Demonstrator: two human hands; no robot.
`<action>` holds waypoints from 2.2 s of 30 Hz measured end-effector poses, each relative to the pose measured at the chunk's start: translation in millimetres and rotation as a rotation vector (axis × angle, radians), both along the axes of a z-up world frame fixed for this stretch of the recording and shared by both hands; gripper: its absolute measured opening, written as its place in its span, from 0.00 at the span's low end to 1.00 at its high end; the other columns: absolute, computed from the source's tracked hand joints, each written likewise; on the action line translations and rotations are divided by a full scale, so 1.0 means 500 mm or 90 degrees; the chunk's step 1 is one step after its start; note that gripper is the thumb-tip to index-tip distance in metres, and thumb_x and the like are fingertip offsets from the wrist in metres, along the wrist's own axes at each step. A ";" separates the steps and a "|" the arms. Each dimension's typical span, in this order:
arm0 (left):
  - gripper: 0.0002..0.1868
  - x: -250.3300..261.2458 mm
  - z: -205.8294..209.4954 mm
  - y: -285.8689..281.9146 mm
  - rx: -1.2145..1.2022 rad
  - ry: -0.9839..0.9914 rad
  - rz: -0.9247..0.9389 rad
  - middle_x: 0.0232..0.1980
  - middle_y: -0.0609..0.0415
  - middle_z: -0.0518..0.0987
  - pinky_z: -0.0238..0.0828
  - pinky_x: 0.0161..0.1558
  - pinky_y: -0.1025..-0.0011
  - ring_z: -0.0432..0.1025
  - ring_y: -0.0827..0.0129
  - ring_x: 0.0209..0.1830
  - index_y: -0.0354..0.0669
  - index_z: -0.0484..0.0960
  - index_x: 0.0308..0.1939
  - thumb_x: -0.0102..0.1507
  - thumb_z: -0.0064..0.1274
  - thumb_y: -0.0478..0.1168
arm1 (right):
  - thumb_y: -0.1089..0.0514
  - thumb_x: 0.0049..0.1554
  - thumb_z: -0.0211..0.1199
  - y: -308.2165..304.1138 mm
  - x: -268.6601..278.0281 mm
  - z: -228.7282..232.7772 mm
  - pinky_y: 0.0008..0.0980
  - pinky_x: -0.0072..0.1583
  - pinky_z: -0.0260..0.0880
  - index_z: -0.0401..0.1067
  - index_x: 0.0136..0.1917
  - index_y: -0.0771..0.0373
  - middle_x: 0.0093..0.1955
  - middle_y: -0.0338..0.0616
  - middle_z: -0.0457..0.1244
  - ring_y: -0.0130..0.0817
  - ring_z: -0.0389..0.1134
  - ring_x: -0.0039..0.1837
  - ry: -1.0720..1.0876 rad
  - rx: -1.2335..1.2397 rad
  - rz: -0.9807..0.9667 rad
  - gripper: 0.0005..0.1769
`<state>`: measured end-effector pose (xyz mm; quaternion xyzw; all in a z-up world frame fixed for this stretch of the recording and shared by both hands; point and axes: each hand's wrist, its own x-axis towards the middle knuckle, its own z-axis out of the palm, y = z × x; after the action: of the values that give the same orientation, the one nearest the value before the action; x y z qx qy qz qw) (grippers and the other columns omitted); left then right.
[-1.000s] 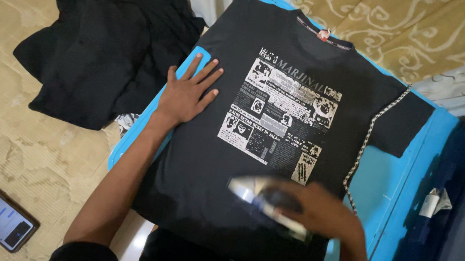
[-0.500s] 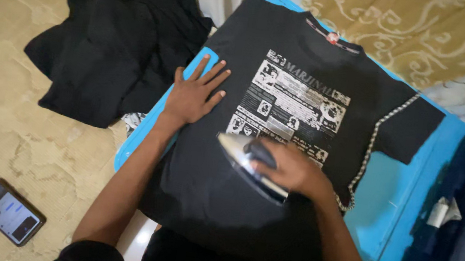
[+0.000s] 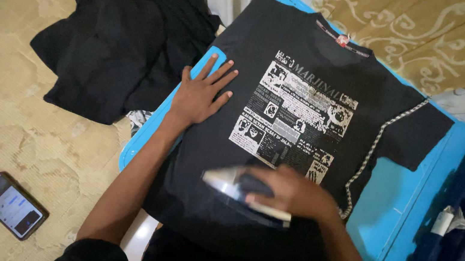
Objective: The person irons a black t-shirt with a graphic print on a blue ironing board, smoothing the fabric with a steam iron. After ironing, the person folds the t-shirt and places it into a blue suitcase. The person then picks up a second black t-shirt with a motorcycle graphic and begins ironing it.
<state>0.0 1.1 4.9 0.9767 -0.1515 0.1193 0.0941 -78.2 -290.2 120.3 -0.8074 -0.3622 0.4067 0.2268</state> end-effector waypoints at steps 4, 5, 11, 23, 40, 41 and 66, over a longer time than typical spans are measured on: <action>0.29 -0.004 0.005 -0.003 0.015 0.005 0.002 0.82 0.63 0.57 0.53 0.63 0.32 0.47 0.60 0.83 0.58 0.67 0.76 0.71 0.41 0.56 | 0.37 0.57 0.58 0.008 0.060 0.023 0.41 0.49 0.72 0.70 0.66 0.51 0.43 0.45 0.71 0.42 0.74 0.41 -0.074 0.027 -0.129 0.29; 0.29 -0.003 0.005 -0.003 0.020 0.002 0.003 0.82 0.63 0.57 0.53 0.63 0.31 0.47 0.60 0.83 0.58 0.67 0.76 0.71 0.41 0.56 | 0.38 0.58 0.59 0.009 0.074 0.018 0.42 0.50 0.71 0.70 0.65 0.54 0.46 0.48 0.70 0.44 0.73 0.44 -0.118 0.085 -0.122 0.28; 0.30 0.001 0.004 -0.003 -0.001 0.015 0.006 0.83 0.61 0.52 0.52 0.62 0.29 0.45 0.59 0.83 0.59 0.65 0.76 0.70 0.41 0.57 | 0.41 0.58 0.61 0.010 0.106 0.006 0.43 0.55 0.67 0.71 0.63 0.59 0.49 0.51 0.70 0.47 0.73 0.49 -0.153 0.180 -0.099 0.26; 0.35 -0.001 0.005 -0.012 0.017 0.038 0.034 0.84 0.62 0.51 0.51 0.66 0.32 0.40 0.61 0.84 0.47 0.61 0.78 0.71 0.38 0.58 | 0.40 0.56 0.64 0.022 0.308 -0.027 0.45 0.52 0.71 0.75 0.58 0.58 0.50 0.54 0.71 0.53 0.72 0.51 -0.367 0.147 -0.160 0.24; 0.34 -0.010 0.030 -0.014 0.023 0.039 0.025 0.83 0.60 0.52 0.53 0.65 0.34 0.41 0.59 0.84 0.45 0.62 0.77 0.70 0.39 0.57 | 0.44 0.60 0.69 0.064 0.572 -0.116 0.57 0.55 0.68 0.72 0.59 0.72 0.49 0.69 0.67 0.69 0.68 0.53 -0.592 0.155 -0.330 0.28; 0.34 -0.011 0.036 -0.013 0.017 0.046 0.022 0.83 0.59 0.53 0.52 0.65 0.33 0.42 0.59 0.84 0.44 0.62 0.77 0.71 0.40 0.57 | 0.44 0.60 0.69 0.064 0.563 -0.116 0.58 0.55 0.68 0.72 0.58 0.72 0.49 0.69 0.67 0.69 0.69 0.53 -0.580 0.137 -0.330 0.28; 0.36 0.101 0.010 -0.041 -0.011 0.008 0.142 0.82 0.44 0.51 0.42 0.72 0.35 0.44 0.57 0.83 0.38 0.60 0.77 0.69 0.40 0.55 | 0.46 0.62 0.67 0.091 0.598 -0.080 0.57 0.54 0.68 0.70 0.59 0.70 0.46 0.69 0.67 0.68 0.69 0.52 -0.541 0.079 -0.361 0.25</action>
<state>50.3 -19.4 9.9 0.9874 -0.0405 0.1242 0.0898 220.9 -244.6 80.5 -0.9530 -0.2127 -0.0570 0.2082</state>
